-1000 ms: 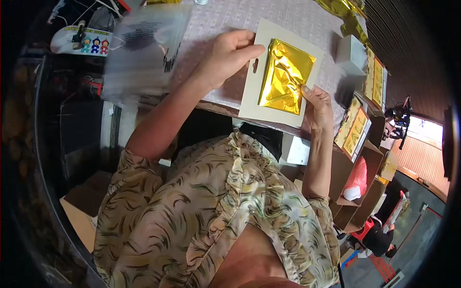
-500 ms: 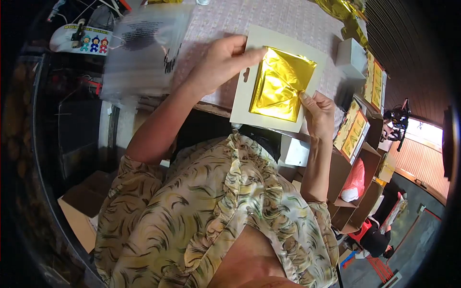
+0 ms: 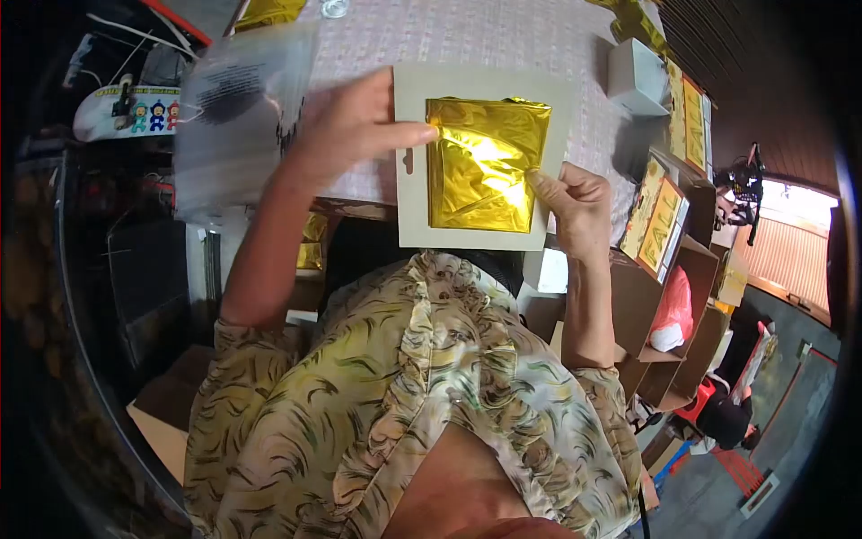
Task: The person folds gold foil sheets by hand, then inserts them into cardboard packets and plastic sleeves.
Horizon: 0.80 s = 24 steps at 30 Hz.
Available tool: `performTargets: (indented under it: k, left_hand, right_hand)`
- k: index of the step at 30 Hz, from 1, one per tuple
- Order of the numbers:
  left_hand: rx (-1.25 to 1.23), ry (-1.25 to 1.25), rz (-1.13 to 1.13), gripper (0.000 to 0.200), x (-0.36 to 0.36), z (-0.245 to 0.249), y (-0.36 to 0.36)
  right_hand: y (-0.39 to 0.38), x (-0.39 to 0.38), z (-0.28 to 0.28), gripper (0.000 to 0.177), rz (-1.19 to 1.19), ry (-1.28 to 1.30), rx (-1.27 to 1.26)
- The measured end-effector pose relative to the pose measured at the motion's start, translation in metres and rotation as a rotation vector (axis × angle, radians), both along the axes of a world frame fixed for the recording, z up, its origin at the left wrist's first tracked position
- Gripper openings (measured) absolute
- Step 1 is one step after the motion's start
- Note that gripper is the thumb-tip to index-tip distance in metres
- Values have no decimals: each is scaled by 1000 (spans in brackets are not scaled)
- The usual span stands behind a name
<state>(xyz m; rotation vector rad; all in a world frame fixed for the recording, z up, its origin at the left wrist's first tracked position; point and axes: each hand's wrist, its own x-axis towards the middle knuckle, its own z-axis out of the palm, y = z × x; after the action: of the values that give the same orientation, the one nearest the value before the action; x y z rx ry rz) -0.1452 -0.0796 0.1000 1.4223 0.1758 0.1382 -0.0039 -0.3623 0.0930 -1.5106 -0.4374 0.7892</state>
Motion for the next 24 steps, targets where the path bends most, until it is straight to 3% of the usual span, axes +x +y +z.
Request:
performTargets:
  k: [1,3,4,5,7,11,13,20,22,23,24]
  left_hand:
    - [-3,6,-3,64,3,5,2]
    - [649,-103,256,85,9,24,8]
    - [1047,-93,271,95,16,31,13]
    - [1046,-88,274,95,23,44,10]
    - [1007,-52,-37,90,42,62,-3]
    - [878,-9,-208,70,78,48,-9]
    - [487,77,-369,49,86,45,-11]
    - [415,247,-415,36,90,53,-1]
    - [367,255,-564,65,96,50,15]
    - [365,259,-558,65,95,47,16]
    - [382,210,-392,50,95,43,16]
  right_hand:
    - [0,-1,-1,20,-3,6,-3]
    - [2,-4,-1,18,2,24,0]
    - [3,-4,-1,18,6,26,-1]
    - [3,-4,-2,17,15,6,-66]
    - [5,-9,-1,16,29,-9,-134]
    - [14,-19,14,14,53,-39,-103]
    - [11,-22,14,15,61,-50,-136]
    - [13,-21,11,15,70,37,-82]
    - [16,-19,11,16,64,54,-73]
    - [17,-17,14,15,88,50,-103]
    - [18,-14,15,14,113,47,-130]
